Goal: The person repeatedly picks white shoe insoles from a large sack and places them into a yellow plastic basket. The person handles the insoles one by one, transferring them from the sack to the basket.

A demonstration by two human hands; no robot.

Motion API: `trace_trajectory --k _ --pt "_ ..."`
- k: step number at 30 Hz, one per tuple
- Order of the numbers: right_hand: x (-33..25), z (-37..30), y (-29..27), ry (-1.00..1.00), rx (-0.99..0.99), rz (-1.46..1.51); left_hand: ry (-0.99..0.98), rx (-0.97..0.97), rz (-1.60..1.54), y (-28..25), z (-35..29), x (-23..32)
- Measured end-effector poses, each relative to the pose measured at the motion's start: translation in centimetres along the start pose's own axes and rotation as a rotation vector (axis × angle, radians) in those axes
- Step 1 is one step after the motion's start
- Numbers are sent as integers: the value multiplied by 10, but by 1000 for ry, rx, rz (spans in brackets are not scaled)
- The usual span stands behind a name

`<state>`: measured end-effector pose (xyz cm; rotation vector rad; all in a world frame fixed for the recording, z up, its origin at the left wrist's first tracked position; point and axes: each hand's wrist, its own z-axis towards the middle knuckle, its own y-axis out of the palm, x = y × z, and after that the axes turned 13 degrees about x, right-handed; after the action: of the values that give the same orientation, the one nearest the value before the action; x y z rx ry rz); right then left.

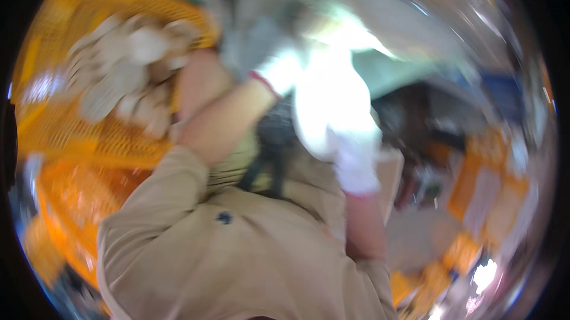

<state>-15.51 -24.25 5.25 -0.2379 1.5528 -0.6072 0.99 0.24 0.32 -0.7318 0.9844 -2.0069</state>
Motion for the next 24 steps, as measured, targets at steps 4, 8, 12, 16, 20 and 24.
trace_trajectory --k 4,8,12,16,20,24 --pt "21 -30 -49 334 23 108 -427 133 -309 -101 -54 -47" --pt "94 -127 -137 417 383 -35 -779 784 -169 -104 -83 -130" --pt "117 -139 -163 397 -71 -870 -1738 1469 -1177 -60 -129 -270" --pt "31 -61 -82 40 112 -705 -1432 1247 -1393 -74 -156 -278" --pt "-79 -8 26 -828 -227 -246 -1413 1295 -1840 -166 -114 -75" --pt "-105 -3 88 -885 -320 -140 -1613 315 -1745 -211 -98 67"
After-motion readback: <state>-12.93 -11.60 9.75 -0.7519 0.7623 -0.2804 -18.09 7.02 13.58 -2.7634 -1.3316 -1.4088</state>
